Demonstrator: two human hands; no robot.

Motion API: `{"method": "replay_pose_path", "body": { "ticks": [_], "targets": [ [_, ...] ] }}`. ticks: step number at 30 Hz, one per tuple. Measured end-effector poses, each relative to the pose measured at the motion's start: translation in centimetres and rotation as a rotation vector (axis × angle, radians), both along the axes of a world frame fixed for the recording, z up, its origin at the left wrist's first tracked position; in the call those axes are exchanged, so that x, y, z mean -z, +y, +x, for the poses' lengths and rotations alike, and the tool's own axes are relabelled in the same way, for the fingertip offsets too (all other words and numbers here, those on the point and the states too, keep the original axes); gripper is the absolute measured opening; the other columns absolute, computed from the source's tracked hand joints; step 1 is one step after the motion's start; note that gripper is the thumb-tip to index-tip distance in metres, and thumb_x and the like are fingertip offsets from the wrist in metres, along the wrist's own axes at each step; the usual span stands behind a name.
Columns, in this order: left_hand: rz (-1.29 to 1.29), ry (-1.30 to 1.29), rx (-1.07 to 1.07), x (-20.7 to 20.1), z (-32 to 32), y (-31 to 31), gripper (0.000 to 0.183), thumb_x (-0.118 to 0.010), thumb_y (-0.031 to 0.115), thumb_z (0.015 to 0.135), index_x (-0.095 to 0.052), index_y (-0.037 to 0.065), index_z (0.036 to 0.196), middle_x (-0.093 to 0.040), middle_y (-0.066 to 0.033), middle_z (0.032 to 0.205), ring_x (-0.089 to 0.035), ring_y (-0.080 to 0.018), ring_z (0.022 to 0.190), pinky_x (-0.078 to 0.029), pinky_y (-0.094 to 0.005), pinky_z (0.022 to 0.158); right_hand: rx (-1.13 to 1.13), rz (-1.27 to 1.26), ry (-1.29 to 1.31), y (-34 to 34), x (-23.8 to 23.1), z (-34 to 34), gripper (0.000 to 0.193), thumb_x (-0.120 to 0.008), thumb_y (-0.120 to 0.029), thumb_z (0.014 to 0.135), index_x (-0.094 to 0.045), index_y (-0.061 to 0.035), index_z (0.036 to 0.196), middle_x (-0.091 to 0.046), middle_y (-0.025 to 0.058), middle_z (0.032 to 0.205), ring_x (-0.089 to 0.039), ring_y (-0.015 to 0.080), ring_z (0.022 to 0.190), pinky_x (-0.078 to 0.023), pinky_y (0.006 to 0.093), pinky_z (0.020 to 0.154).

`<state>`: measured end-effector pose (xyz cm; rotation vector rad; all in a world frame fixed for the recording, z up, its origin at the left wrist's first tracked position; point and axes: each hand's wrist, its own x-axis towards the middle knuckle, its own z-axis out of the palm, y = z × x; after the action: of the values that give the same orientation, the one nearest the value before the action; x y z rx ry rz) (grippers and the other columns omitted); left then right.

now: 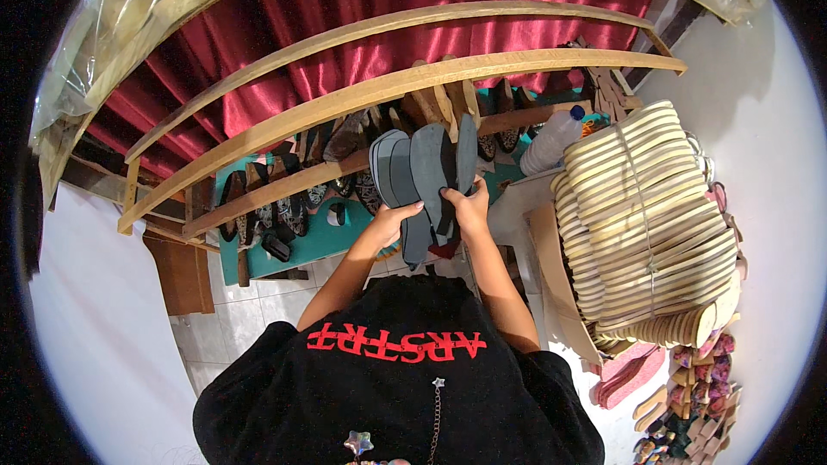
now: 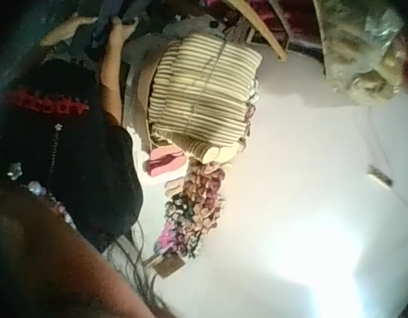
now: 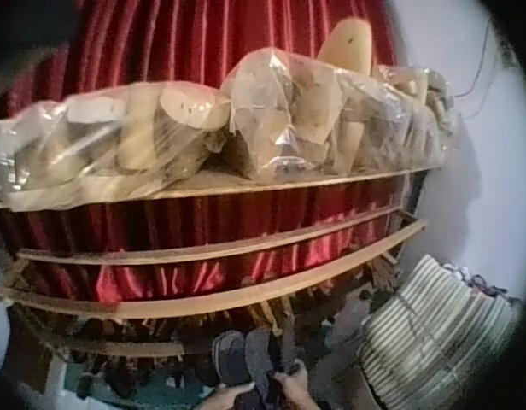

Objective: Organizing and preparing various shoe components on a work surface.

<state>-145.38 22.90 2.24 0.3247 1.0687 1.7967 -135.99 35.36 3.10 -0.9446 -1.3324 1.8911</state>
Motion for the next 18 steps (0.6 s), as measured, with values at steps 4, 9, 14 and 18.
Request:
{"method": "replay_pose_path", "body": {
  "ticks": [4, 9, 14, 18],
  "targets": [
    [0.056, 0.036, -0.077, -0.1, 0.0, 0.0, 0.04, -0.061, -0.002, 0.074, -0.047, 0.001, 0.112, -0.053, -0.0057, 0.106, -0.05, -0.015, 0.099, -0.04, -0.0301, 0.086, -0.029, 0.015, 0.139, 0.4, 0.4, 0.4, 0.039, -0.06, 0.003, 0.066, -0.041, -0.0023, 0.099, -0.055, 0.0085, 0.086, -0.055, 0.0157, 0.075, -0.045, 0.0271, 0.068],
    [0.151, 0.107, -0.148, -0.1, -0.8, 0.0, 0.041, -0.061, -0.003, 0.073, -0.047, 0.001, 0.11, -0.054, -0.0087, 0.106, -0.052, -0.0184, 0.098, -0.042, -0.0323, 0.084, 0.057, 0.005, 0.232, 1.0, -0.2, 1.2, 0.041, -0.059, 0.005, 0.068, -0.04, -0.0035, 0.103, -0.055, 0.0084, 0.09, -0.054, 0.015, 0.077, -0.043, 0.0266, 0.072],
    [0.189, 0.011, -0.078, -0.1, -2.3, -0.9, 0.04, -0.054, -0.007, 0.073, -0.045, -0.001, 0.112, -0.054, -0.012, 0.108, -0.051, -0.025, 0.101, -0.042, -0.0369, 0.086, 0.168, 0.172, 0.17, 2.6, 1.3, 1.9, 0.04, -0.06, 0.005, 0.068, -0.04, -0.003, 0.102, -0.053, 0.0074, 0.092, -0.053, 0.0154, 0.081, -0.042, 0.0262, 0.073],
    [0.27, -0.141, -0.052, 0.7, -2.0, -0.6, 0.039, -0.052, -0.005, 0.075, -0.045, 0.0, 0.113, -0.053, -0.0113, 0.109, -0.051, -0.0234, 0.102, -0.039, -0.0371, 0.088, 0.122, 0.164, 0.125, 0.8, 2.1, 0.7, 0.042, -0.059, 0.005, 0.068, -0.038, -0.0032, 0.103, -0.053, 0.0084, 0.093, -0.052, 0.0166, 0.083, -0.041, 0.0277, 0.076]
  ]
}}
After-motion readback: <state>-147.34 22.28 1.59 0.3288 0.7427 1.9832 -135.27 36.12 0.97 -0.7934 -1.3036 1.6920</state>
